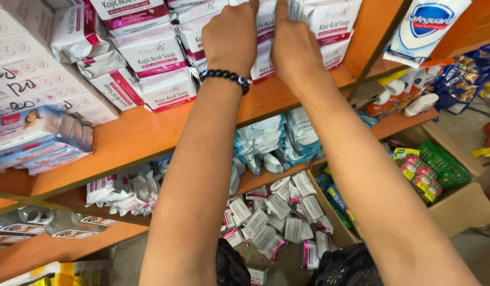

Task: Organizing and stocking bars of soap on the bottom shelves of a grocery store shelf unit.

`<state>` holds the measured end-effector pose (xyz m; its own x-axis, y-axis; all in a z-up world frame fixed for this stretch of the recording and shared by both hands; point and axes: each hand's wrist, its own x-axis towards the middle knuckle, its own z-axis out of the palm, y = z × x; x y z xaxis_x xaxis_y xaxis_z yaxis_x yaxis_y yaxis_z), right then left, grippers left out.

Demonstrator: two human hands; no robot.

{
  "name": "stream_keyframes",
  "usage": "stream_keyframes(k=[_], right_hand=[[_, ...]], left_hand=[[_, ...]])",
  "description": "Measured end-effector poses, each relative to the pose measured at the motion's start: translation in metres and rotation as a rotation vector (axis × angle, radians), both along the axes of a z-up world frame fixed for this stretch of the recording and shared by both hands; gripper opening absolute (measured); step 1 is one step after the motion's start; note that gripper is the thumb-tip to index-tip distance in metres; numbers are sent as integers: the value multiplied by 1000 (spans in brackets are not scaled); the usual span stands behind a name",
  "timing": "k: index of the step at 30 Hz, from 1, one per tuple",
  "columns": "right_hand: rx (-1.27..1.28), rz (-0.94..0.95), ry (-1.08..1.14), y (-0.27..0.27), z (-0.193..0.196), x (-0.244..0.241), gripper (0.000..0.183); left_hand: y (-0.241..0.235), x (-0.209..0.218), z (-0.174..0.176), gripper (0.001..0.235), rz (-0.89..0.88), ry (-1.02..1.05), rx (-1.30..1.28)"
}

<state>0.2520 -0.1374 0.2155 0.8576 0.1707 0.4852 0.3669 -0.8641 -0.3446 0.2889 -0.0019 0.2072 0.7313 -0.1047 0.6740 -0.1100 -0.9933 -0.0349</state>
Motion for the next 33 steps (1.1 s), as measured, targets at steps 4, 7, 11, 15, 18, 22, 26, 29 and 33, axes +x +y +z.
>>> stream_keyframes(k=[4, 7, 11, 15, 18, 22, 26, 29, 33], right_hand=[[61, 156, -186, -9, -47, -46, 74], [102, 236, -397, -25, -83, -49, 59], [218, 107, -500, -61, -75, -31, 44], [177, 168, -535, -82, -39, -14, 47], [73, 147, -491, -87, -26, -9, 45], [59, 136, -476, -94, -31, 1, 46], [101, 136, -491, -92, -26, -1, 47], [116, 131, -463, -96, -27, -2, 46], [85, 147, -480, -98, -25, -5, 46]], left_hand=[[-2, -9, 7, 21, -18, -3, -45], [-2, -13, 7, 41, -25, -20, -75], [-1, -1, -8, 29, -4, -5, -50], [-3, -9, 3, 36, -11, -28, -54], [-2, -14, 5, 41, -29, -28, -54], [-8, -5, -13, 20, 22, -23, 5], [-36, -52, -20, 21, -153, -214, -62], [-63, -68, -54, 33, -339, -75, -350], [-84, -62, -73, 61, -425, 33, -699]])
